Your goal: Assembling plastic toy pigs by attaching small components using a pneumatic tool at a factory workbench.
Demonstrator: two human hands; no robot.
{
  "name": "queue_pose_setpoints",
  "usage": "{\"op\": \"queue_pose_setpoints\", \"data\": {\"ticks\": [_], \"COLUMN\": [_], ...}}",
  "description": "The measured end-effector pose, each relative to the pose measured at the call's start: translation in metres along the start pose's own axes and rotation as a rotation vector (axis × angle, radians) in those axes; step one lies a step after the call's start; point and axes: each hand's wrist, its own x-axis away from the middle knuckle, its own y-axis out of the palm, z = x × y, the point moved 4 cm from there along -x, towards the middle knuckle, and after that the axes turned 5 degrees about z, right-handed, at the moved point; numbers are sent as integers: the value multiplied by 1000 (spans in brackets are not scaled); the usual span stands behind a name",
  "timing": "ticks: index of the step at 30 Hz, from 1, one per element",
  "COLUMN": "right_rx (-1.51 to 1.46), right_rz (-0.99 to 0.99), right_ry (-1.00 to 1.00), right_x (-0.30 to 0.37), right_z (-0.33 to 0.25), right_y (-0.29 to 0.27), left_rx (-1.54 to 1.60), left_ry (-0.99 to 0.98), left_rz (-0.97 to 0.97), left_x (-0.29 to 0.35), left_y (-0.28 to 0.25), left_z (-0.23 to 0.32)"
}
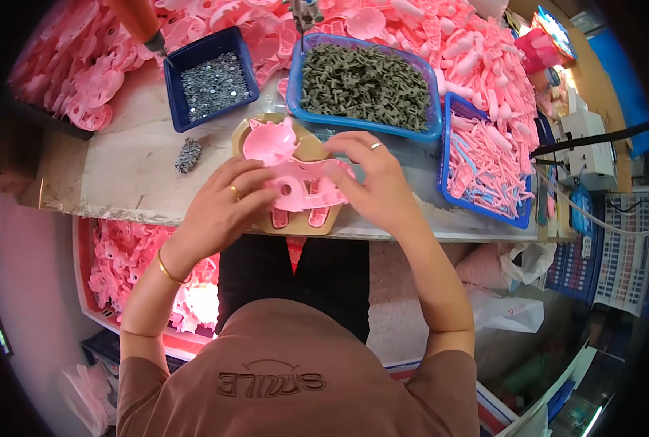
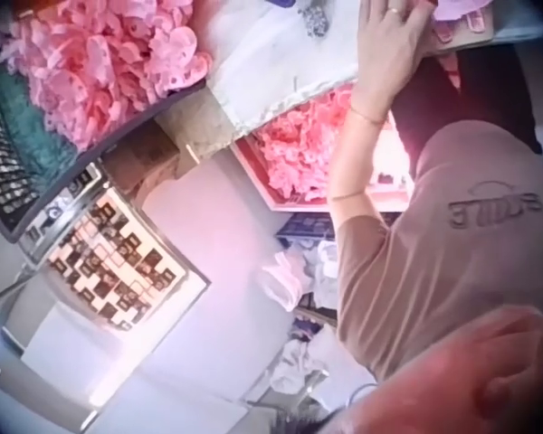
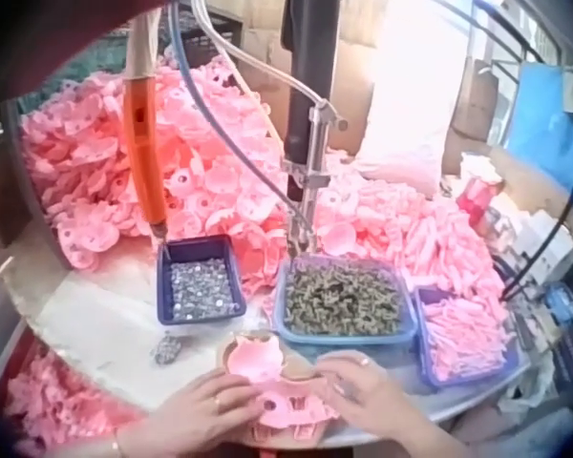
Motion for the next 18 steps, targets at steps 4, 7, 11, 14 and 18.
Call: {"op": "queue_pose_setpoints", "data": {"ticks": [4,7,11,14,18], "right_rx": [79,142,167,209,415], "right_rz": [-143,-193,-188,-189,-170], "right_ry": [-73,-122,-161,-179,-249], "right_x": [11,17,14,14,16], "right_z": [-12,-4,-2,-2,-12], "right_y": [-6,-5,-3,-2,0], "left_rx": [-28,8,26,-15,-78], "left_ry": [-75,-118,-211,-238,-262], "left_rz": [14,44,75,68,67], "left_x": [1,-4,-11,-18,-21], "left_y": [-7,-5,5,13,19], "left_z": [3,8,13,14,14]}}
